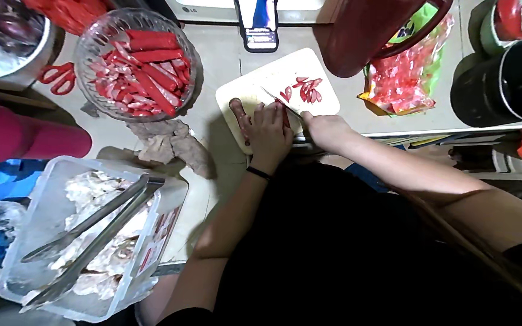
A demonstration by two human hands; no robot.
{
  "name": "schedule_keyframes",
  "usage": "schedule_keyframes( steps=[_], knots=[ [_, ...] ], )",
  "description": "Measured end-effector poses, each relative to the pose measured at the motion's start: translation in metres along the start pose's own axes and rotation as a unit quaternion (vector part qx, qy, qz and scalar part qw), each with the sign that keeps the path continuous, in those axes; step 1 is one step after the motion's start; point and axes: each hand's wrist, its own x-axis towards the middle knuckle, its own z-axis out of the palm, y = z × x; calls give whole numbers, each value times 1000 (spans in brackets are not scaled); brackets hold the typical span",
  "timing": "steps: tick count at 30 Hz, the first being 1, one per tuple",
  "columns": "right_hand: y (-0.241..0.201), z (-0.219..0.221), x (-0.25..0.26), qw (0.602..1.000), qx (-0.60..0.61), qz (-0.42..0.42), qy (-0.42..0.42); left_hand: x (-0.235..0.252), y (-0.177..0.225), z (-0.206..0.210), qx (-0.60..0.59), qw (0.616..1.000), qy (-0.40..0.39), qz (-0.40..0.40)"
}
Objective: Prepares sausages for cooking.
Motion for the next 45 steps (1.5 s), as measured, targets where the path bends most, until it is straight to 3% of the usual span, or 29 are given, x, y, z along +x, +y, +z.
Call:
schedule_keyframes(
  steps=[8,15,30,38,45],
  knots=[
    [1,-3,-17,999,-21,-24,3,-2,0,3,-4,1000,24,-4],
    [0,8,0,999,-24,-28,21,-3,2,2,0,1000,31,-5],
    [2,2,-19,999,-29,-18,-24,-7,2,0,-12,997,79,5],
    [10,4,-8,999,-26,-20,-6,-13,0,-6,-13,999,25,23],
    [6,-1,-22,998,-44,-37,-17,-17,2,-9,-26,999,24,23]
  ],
)
